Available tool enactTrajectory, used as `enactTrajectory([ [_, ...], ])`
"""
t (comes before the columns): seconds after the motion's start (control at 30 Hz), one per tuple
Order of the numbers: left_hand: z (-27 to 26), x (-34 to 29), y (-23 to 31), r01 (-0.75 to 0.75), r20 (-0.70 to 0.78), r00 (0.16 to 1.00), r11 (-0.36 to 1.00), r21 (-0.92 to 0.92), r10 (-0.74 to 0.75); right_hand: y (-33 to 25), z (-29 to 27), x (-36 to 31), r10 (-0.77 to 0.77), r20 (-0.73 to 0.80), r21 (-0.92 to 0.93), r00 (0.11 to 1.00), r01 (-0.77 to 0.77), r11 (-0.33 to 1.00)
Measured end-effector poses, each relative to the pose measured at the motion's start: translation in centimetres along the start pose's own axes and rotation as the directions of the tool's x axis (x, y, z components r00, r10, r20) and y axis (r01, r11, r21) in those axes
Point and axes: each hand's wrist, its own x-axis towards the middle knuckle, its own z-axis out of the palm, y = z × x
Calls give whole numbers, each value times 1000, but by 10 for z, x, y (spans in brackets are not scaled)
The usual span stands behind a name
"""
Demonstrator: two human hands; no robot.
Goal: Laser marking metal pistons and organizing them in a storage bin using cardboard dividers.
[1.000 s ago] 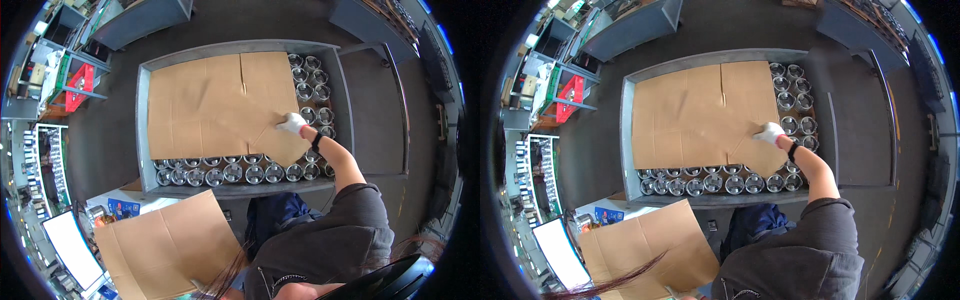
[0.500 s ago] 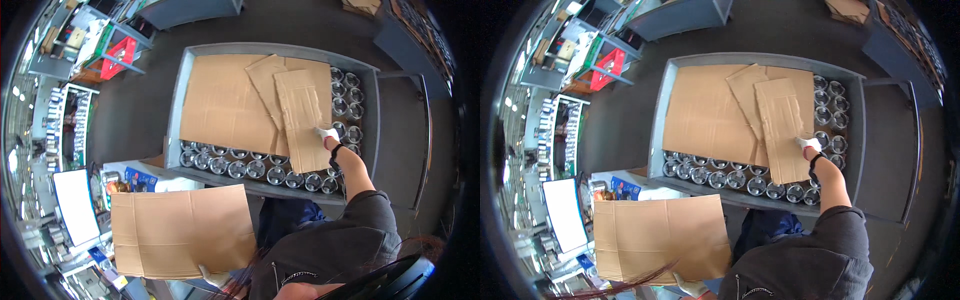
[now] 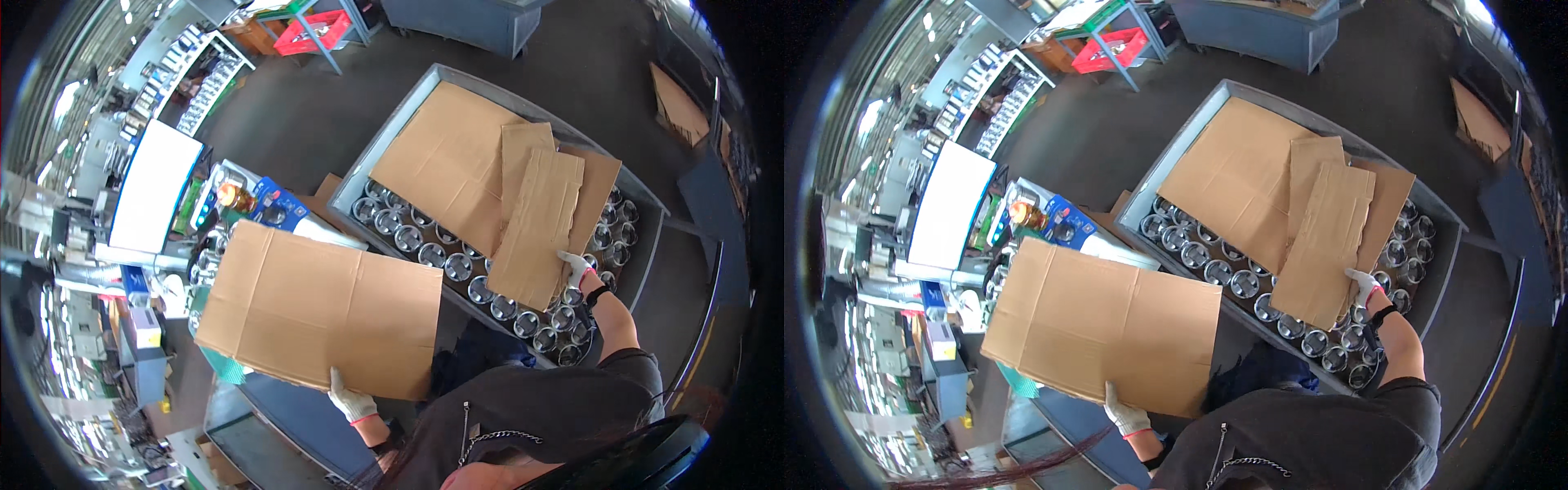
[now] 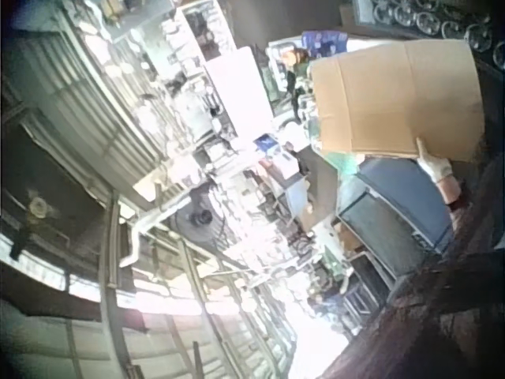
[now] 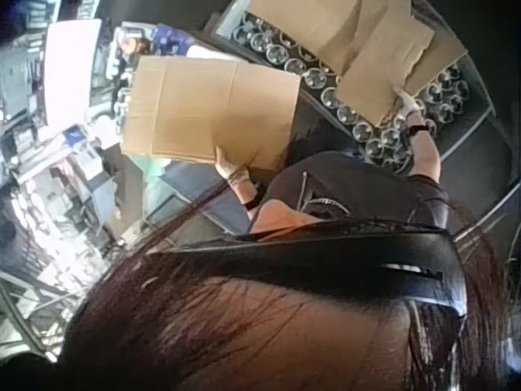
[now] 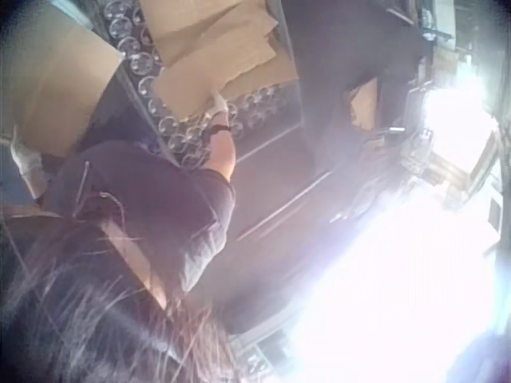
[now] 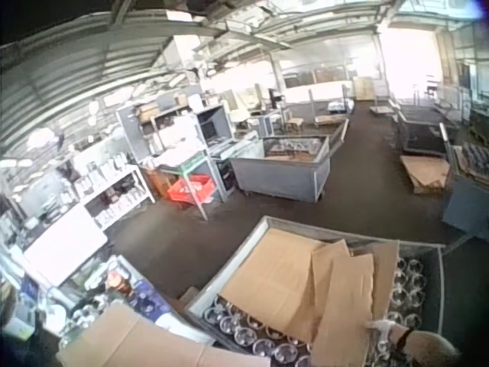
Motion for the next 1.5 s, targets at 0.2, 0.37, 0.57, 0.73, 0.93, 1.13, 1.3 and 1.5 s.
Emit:
enactTrajectory([
  [0.2, -46, 8, 13, -15, 109, 994, 1000, 17, 13, -6, -19, 13, -221, -69, -88, 973, 214, 973],
  [0.37, -87, 2, 37, -37, 77, 996, 999, 40, 34, 17, 29, -92, -203, -8, -45, 979, 202, 978],
  [0.57, -130, -4, 39, -52, 168, 985, 985, 164, 24, 24, 29, -233, -427, -217, -215, 878, 384, 898],
  [0.73, -152, -32, 48, -6, 227, 973, 977, 215, -44, 18, 16, -288, -734, -312, -940, 604, -86, 329],
  [0.93, -126, -25, 24, -23, 303, 950, 955, 295, -71, 46, 55, -260, -776, -94, -975, 623, -216, -56],
  [1.13, -97, -21, 13, -39, 292, 955, 947, 319, -59, 122, 128, -153, -511, 321, -890, 797, 438, 125],
  [1.3, -87, -15, 18, -59, 239, 971, 948, 314, -18, 113, 157, -138, -453, 385, -907, 804, 421, -24],
  [1.5, -96, -18, 19, -88, 99, 993, 945, 316, 60, 95, 44, -76, -677, -310, -892, 668, 43, 450],
])
